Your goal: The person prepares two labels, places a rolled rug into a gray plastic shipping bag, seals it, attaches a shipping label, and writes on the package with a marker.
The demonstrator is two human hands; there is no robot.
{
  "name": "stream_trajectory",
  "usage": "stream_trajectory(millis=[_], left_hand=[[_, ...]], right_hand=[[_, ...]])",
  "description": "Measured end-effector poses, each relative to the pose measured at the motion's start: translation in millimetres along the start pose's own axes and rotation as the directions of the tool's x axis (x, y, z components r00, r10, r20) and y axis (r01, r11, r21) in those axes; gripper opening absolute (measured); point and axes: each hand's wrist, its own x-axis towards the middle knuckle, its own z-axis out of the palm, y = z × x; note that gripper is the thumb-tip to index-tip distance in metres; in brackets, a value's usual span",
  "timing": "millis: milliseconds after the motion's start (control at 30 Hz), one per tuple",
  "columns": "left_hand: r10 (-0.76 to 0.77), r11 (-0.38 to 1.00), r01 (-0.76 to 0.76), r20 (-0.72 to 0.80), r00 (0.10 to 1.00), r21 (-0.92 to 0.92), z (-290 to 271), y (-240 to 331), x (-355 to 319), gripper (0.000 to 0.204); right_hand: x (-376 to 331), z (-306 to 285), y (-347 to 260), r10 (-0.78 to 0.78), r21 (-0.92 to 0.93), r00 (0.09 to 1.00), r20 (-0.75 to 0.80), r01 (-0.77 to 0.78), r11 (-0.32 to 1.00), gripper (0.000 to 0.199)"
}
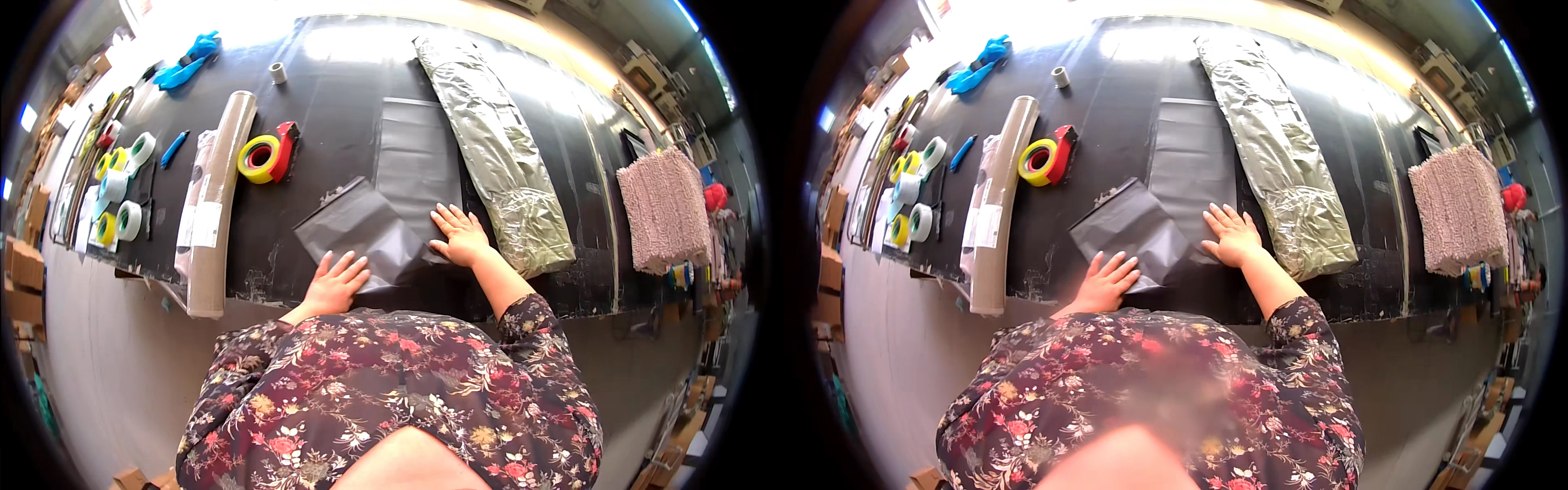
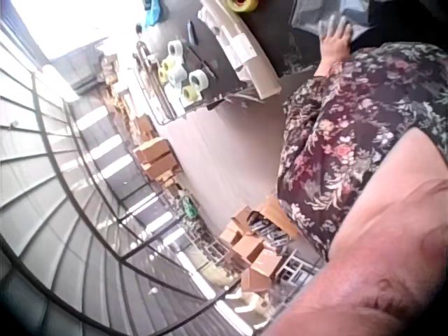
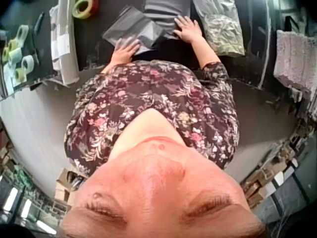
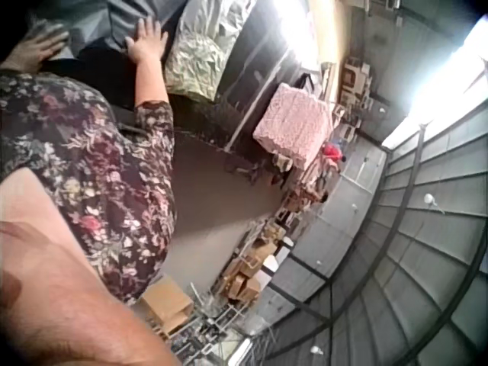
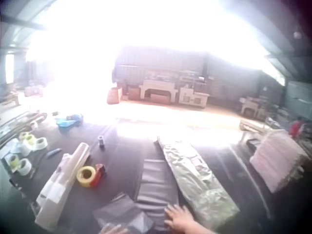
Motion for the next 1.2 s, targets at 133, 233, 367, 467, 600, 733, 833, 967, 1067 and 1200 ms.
stream_trajectory(millis=[133,233,367,467,600,733,833,967,1067,1200], left_hand=[[0.038,0.989,-0.016,-0.145,0.989,0.144,-10,-31,-17,0.054],[0.006,0.984,0.020,-0.140,0.990,0.179,-48,-48,-42,0.048],[-0.034,0.974,0.054,-0.096,0.995,0.220,-77,-65,-92,0.039],[-0.182,0.966,0.183,-0.021,0.983,0.183,-102,-69,-155,0.035],[-0.304,0.933,0.304,-0.033,0.952,0.192,-109,-34,-184,0.034],[-0.311,0.943,0.309,-0.008,0.950,0.123,-94,-16,-156,0.041],[-0.323,0.939,0.330,0.087,0.942,-0.096,-97,-8,-148,0.041],[-0.292,0.885,0.239,-0.079,0.953,-0.399,-134,-4,-106,0.036],[-0.228,0.897,0.068,-0.326,0.917,-0.437,-134,-6,-39,0.041],[-0.037,0.887,-0.118,-0.324,0.945,-0.447,-119,-1,96,0.051]], right_hand=[[14,0,22,0.090,-0.088,0.996,0.008,-0.089,0.992,0.069],[20,1,25,0.108,-0.073,0.994,-0.001,-0.108,0.992,0.067],[26,14,41,0.088,-0.111,0.995,-0.037,-0.091,0.990,0.065],[26,16,51,0.005,-0.052,0.996,-0.090,-0.009,0.999,0.055],[36,-36,28,-0.035,0.062,0.999,0.007,0.035,0.997,0.051],[71,-33,-12,0.120,0.333,0.924,-0.364,0.008,0.943,0.069],[66,-30,-12,0.147,0.179,0.939,-0.310,-0.094,0.979,0.071],[-1,-42,60,0.074,0.124,0.506,-0.860,0.066,0.990,0.070],[-65,-18,125,0.478,0.461,0.165,-0.863,-0.128,0.878,0.065],[-106,85,191,0.967,0.888,0.050,-0.251,0.409,0.210,0.068]])
